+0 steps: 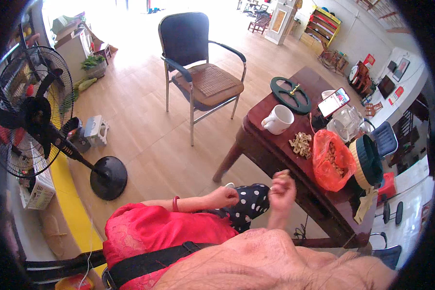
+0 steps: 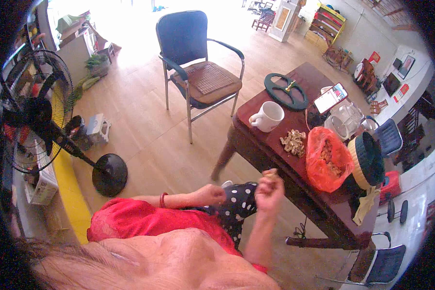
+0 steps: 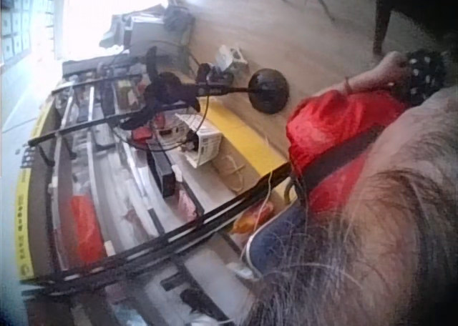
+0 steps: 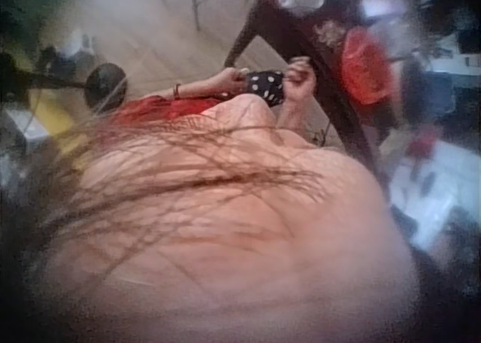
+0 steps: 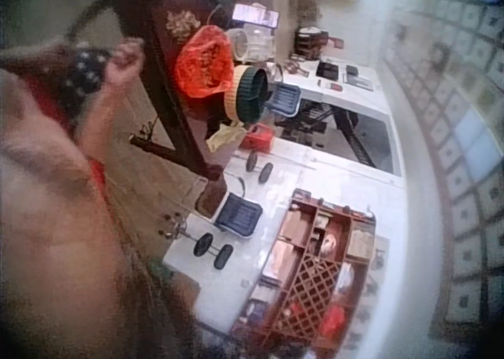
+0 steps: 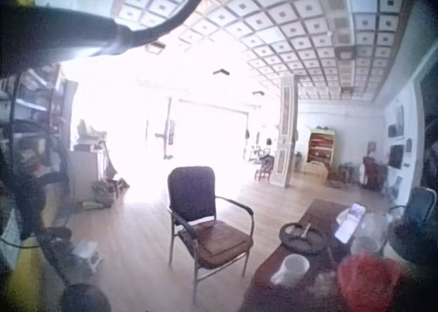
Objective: The person picks up peanuts from a red plastic bag on a table, peels them by hand, and places the shelled nuts into a white cup while leaving the shells on the table.
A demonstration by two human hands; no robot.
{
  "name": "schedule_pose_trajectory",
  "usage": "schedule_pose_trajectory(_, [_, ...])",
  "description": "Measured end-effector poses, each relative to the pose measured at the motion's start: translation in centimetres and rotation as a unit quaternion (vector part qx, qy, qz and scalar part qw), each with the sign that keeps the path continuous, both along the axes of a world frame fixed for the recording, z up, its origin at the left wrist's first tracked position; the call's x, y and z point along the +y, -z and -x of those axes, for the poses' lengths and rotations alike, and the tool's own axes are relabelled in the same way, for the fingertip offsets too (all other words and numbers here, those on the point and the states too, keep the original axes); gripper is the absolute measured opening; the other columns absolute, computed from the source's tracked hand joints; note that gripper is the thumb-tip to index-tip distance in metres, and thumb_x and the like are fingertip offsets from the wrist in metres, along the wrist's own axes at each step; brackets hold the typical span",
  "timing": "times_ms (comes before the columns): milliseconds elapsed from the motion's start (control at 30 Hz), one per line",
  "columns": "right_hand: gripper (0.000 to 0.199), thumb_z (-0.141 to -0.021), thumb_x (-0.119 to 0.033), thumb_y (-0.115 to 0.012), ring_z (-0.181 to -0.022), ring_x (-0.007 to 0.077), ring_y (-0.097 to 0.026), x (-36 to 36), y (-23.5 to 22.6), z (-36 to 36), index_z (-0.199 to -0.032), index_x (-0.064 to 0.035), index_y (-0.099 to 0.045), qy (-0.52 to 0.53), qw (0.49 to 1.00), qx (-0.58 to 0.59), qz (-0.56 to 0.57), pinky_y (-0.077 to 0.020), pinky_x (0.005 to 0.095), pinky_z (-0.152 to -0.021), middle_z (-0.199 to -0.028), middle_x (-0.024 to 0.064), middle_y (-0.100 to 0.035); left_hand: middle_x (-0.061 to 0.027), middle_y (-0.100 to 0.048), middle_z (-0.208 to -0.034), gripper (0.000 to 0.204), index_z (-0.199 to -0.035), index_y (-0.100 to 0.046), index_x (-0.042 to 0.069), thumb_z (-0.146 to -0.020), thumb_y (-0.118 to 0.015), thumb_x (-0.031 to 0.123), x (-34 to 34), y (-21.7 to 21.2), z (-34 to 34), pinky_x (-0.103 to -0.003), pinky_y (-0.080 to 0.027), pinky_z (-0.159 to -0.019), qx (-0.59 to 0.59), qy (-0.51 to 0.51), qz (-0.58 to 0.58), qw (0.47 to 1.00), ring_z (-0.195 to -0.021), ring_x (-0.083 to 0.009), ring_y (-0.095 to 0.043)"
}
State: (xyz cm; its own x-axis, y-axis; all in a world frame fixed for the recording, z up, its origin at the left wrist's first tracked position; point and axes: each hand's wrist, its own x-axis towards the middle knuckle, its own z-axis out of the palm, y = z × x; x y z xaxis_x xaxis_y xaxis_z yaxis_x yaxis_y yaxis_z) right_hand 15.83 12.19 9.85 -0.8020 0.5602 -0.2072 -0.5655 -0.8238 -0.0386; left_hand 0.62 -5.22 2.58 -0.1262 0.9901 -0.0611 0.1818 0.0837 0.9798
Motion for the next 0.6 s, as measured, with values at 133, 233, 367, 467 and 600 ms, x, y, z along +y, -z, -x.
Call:
schedule_pose_trajectory(133, [0.014,-0.084,-0.01,-0.048,-0.058,0.0123,-0.046,-4.8,7.7,4.0,-0.086,0.0005,-0.058,-0.144,0.983,0.053,0.1,-0.03,0.0196,-0.04,-0.085,0.0094,-0.055,-0.0016,-0.056,-0.066,0.016,-0.081,-0.058,0.0,-0.087,-0.055,0.014,-1.1,-1.3,1.3,-0.025,-0.046,-0.055,0.014,-0.065,-0.053,0.996,-0.061,-0.0086,-0.053])
schedule_pose_trajectory(233, [0.014,-0.089,-0.013,-0.044,-0.054,0.0124,-0.044,-6.1,12.2,5.2,-0.082,-0.0057,-0.053,-0.181,0.982,0.055,-0.006,-0.0344,0.0233,-0.044,-0.071,0.0023,-0.051,0.0001,-0.056,-0.07,0.016,-0.083,-0.058,0.0,-0.087,-0.057,0.015,-1.4,-1.8,1.7,-0.024,-0.046,-0.057,-0.12,-0.147,-0.037,0.981,-0.065,-0.0074,-0.053])
schedule_pose_trajectory(367, [0.011,-0.089,-0.014,-0.048,-0.052,0.0104,-0.044,-7.7,10.1,4.8,-0.082,-0.0071,-0.053,-0.127,0.98,-0.135,-0.067,-0.037,0.0202,-0.046,-0.073,0.0026,-0.051,0.0013,-0.057,-0.078,0.018,-0.097,-0.058,0.0,-0.088,-0.057,0.016,-0.6,-0.1,2.6,-0.023,-0.046,-0.062,-0.118,-0.142,-0.048,0.982,-0.072,-0.0066,-0.053])
schedule_pose_trajectory(467, [0.009,-0.088,-0.015,-0.052,-0.051,0.0073,-0.044,-9.2,8.0,4.6,-0.084,-0.0071,-0.055,-0.061,0.961,-0.208,-0.172,-0.0351,0.0174,-0.044,-0.071,0.0007,-0.051,0.0,-0.059,-0.077,0.019,-0.099,-0.06,0.0,-0.088,-0.057,0.015,-1.2,-1.4,2.1,-0.022,-0.046,-0.06,-0.141,-0.139,-0.01,0.98,-0.068,-0.0067,-0.053])
schedule_pose_trajectory(600, [0.01,-0.085,-0.016,-0.061,-0.047,0.0035,-0.04,-11.1,7.2,4.3,-0.087,-0.0064,-0.058,0.014,0.909,-0.315,-0.271,-0.0282,0.0169,-0.039,-0.064,-0.0045,-0.05,-0.0028,-0.061,-0.077,0.021,-0.099,-0.06,-0.004,-0.086,-0.058,0.013,-2.1,-2.8,0.8,-0.022,-0.046,-0.06,-0.184,-0.108,0.012,0.977,-0.067,-0.0077,-0.055])
